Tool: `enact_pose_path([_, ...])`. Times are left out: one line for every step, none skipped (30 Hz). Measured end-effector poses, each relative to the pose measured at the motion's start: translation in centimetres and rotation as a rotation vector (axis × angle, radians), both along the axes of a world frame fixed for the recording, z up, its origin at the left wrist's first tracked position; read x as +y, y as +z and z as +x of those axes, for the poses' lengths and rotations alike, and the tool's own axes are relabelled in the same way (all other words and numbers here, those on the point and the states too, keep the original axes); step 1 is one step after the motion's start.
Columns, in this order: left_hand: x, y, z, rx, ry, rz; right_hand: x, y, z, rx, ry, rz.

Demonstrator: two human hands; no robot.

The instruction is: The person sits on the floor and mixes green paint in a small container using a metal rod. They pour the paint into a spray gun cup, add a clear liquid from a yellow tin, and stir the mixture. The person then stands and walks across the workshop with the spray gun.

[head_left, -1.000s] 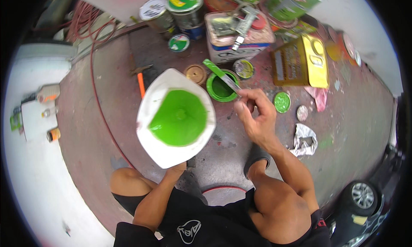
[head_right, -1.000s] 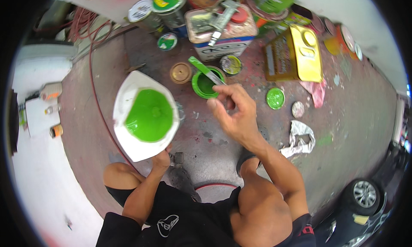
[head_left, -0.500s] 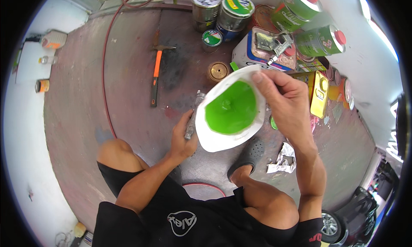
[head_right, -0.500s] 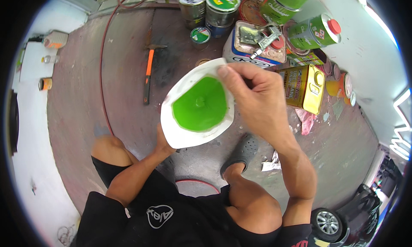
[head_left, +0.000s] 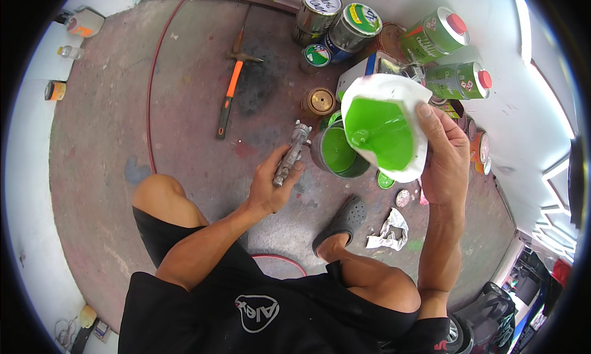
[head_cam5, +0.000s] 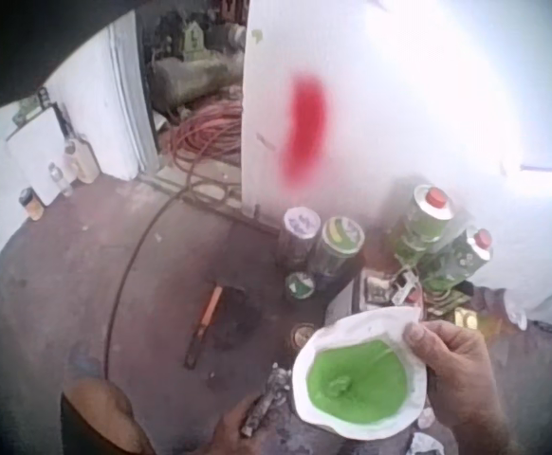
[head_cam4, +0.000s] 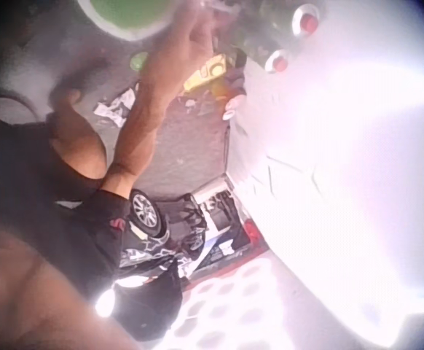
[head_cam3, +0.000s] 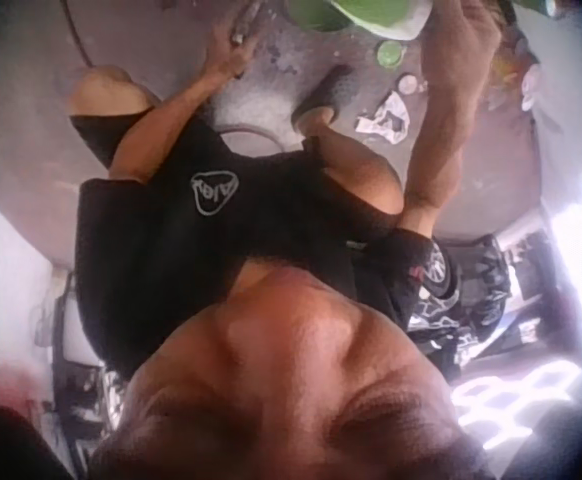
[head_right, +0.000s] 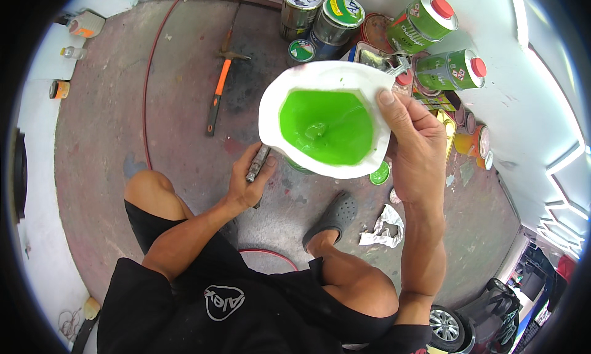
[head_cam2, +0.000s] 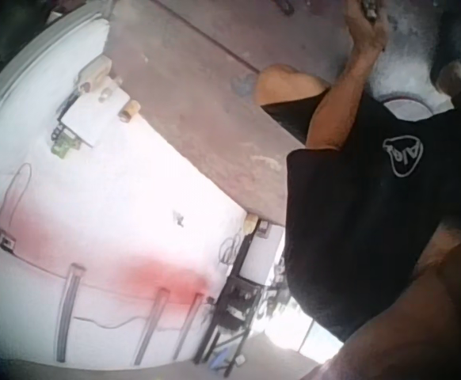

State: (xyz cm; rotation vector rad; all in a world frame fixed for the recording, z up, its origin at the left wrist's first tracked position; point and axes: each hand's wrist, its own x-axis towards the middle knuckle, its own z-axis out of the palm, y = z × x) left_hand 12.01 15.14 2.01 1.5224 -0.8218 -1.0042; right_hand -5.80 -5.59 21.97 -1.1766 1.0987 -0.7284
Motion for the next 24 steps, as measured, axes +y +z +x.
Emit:
enact_pose_path([0.0, -0.1, 0.0, 0.01, 0.008, -0.017, 0.2, -0.3, 0.0, 0.004, 0.015, -0.001])
enact_pose_path([0.1, -0.2, 0.1, -0.001, 0.013, -0.044, 0.5, -0.2, 0.2, 0.008, 0.03, -0.002])
enact_pose_path([0.2, -0.4, 0.2, -0.013, 0.016, -0.069, 1.3, -0.5, 0.8, 0.051, -0.028, -0.019])
enact_pose_path([0.3, -0.6, 0.2, -0.024, 0.015, -0.096, 1.7, -0.9, 0.8, 0.076, -0.002, -0.03])
enact_pose_path([0.6, -1.2, 0.3, -0.046, 0.013, -0.072, 2.0, -1.6, 0.6, 0.101, 0.022, -0.039])
enact_pose_path([0.9, -1.5, 0.7, -0.022, -0.044, -0.045, 2.3, -2.4, 0.5, 0.124, 0.044, -0.048])
enact_pose_path([0.9, -1.8, 0.6, -0.06, -0.009, -0.117, 2.7, -2.7, 0.7, 0.135, 0.051, -0.049])
enact_pose_path([1.0, -2.0, 0.5, -0.097, 0.024, -0.19, 3.0, -2.9, 0.9, 0.146, 0.061, -0.05])
enact_pose_path([1.1, -2.2, 0.5, -0.086, 0.046, -0.179, 3.1, -2.6, 1.1, 0.148, 0.08, -0.047])
enact_pose_path([1.2, -2.4, 0.5, -0.069, 0.059, -0.17, 3.1, -2.3, 0.9, 0.156, 0.088, -0.045])
enact_pose_path([1.5, -2.6, 0.5, -0.051, 0.067, -0.16, 3.0, -2.2, 0.4, 0.067, 0.096, -0.019])
enact_pose_path([2.5, -3.8, 0.9, -0.074, 0.059, -0.157, 2.9, -2.5, 0.2, 0.008, 0.031, -0.007])
enact_pose_path([3.7, -5.1, 1.4, -0.102, 0.058, -0.148, 2.8, -3.2, 0.4, -0.054, -0.03, 0.006])
enact_pose_path([4.9, -6.5, 1.9, -0.048, 0.092, -0.114, 2.5, -4.0, 0.3, -0.116, -0.086, 0.018])
enact_pose_path([6.0, -7.8, 2.3, 0.008, 0.126, -0.084, 2.0, -7.0, -0.9, -0.039, -0.018, -0.13])
enact_pose_path([6.0, -7.9, 3.1, 0.092, 0.163, -0.077, 2.1, -8.9, -0.6, 0.184, 0.039, -0.342])
enact_pose_path([6.0, -7.8, 4.1, 0.173, 0.206, -0.072, 2.3, -10.8, -0.2, 0.413, 0.061, -0.554])
enact_pose_path([6.0, -7.9, 4.7, 0.038, 0.195, -0.098, 2.4, -12.7, 0.0, 0.684, 0.161, -0.836])
enact_pose_path([6.1, -7.9, 5.2, -0.1, 0.189, -0.125, 2.3, -14.4, 0.7, 0.734, 0.231, -0.925])
enact_pose_path([5.5, -6.8, 4.9, -0.069, 0.221, -0.134, 2.1, -15.5, 1.4, 0.789, 0.302, -1.014])
enact_pose_path([4.8, -5.8, 4.7, -0.038, 0.254, -0.144, 1.7, -16.5, 2.1, 0.855, 0.381, -1.03])
enact_pose_path([4.0, -3.5, 4.3, 0.024, 0.278, -0.112, 0.9, -17.7, 2.9, 0.887, 0.41, -1.076])
enact_pose_path([3.1, -1.4, 4.0, 0.087, 0.304, -0.083, -0.3, -18.8, 3.6, 0.92, 0.44, -1.125])
enact_pose_path([2.8, -0.4, 4.1, 0.145, 0.336, -0.053, -1.5, -19.8, 4.5, 0.944, 0.472, -1.178])
